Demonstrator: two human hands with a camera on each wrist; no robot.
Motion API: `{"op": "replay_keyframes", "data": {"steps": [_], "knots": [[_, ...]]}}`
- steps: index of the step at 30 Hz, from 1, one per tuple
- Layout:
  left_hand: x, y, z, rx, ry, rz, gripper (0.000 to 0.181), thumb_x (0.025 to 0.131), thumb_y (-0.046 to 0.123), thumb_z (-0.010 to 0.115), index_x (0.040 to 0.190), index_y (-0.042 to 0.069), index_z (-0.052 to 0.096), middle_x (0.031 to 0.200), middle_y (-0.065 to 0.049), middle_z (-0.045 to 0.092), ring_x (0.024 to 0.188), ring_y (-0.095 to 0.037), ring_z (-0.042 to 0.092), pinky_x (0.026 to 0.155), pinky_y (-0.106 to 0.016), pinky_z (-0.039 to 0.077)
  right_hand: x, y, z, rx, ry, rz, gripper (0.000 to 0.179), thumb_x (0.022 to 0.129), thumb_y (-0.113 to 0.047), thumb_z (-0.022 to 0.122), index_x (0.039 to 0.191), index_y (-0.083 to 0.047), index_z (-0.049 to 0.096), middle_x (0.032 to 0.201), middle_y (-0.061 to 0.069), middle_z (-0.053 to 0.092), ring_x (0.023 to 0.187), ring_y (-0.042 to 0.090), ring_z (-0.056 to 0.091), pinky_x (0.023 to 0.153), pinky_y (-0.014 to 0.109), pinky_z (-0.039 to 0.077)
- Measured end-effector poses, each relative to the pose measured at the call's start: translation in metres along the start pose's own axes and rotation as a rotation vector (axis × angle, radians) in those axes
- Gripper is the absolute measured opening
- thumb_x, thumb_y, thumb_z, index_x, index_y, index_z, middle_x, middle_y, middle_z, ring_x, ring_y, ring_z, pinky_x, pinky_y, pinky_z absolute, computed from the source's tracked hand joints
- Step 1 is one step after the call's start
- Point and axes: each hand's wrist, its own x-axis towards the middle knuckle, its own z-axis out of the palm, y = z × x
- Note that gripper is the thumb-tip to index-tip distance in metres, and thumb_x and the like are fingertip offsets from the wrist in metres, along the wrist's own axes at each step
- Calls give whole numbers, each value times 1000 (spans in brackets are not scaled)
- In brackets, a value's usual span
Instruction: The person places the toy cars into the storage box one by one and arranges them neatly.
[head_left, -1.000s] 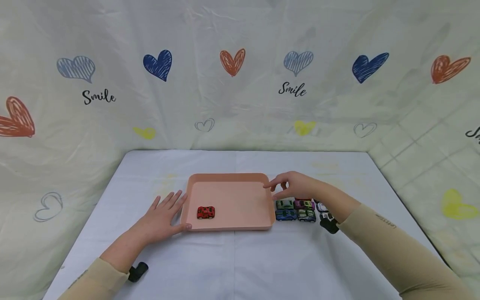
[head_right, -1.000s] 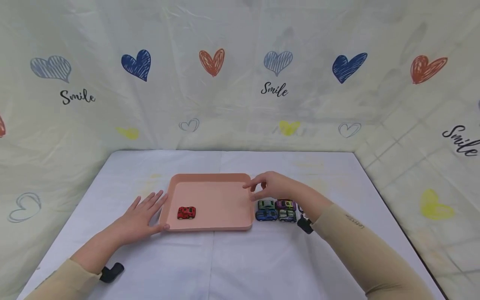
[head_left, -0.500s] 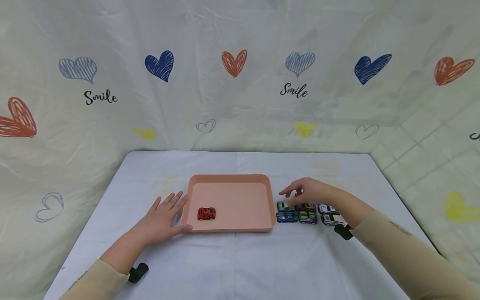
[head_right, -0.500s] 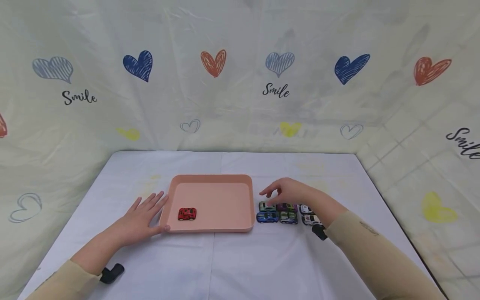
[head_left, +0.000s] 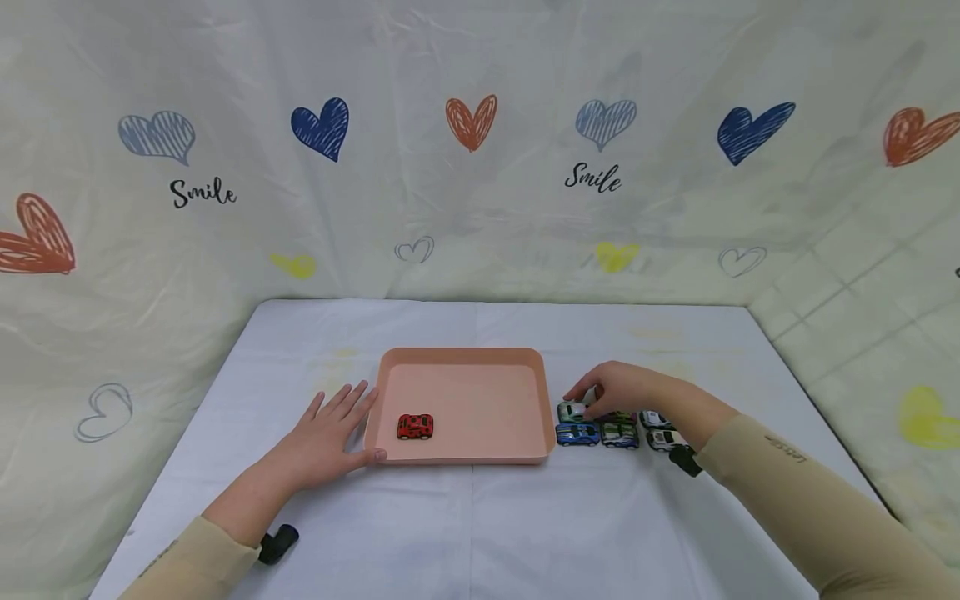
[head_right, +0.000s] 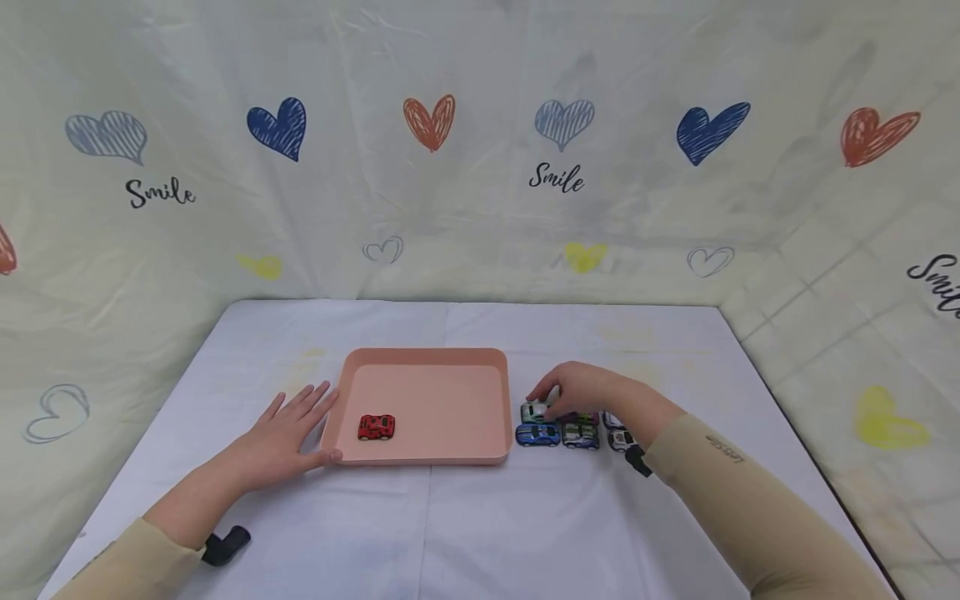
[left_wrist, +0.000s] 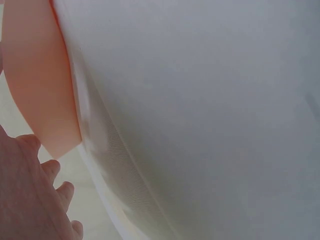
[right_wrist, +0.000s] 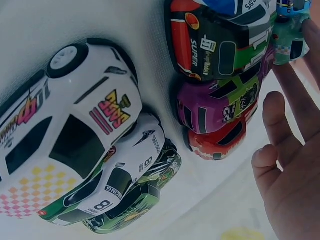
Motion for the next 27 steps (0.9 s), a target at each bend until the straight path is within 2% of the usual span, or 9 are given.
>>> {"op": "replay_keyframes", "data": {"steps": [11,19,27], "knots": [[1,-1,2,17,7,0,102,83,75,57,159,17,23,165,-8,19,150,-34,15,119,-60,4,3,1,4,-50,16,-42,34,87,-19,77,120,-25,73,111,-4,68,67,13,57,55,31,52],[-1,3,-4,6,9,14,100,84,72,59,159,15,24,164,-10,21,149,-37,18,118,-62,6,6,-4,5,-123,17,-94,31,89,-17,73,119,-22,71,107,-6,67,75,10,57,72,29,52],[-3,6,-9,17,2,8,98,85,71,58,159,15,24,164,-10,21,150,-36,18,118,-62,7,12,-6,3,-107,-11,-79,30,88,-13,72,116,-23,70,103,-5,63,75,13,55,70,32,50]]}}
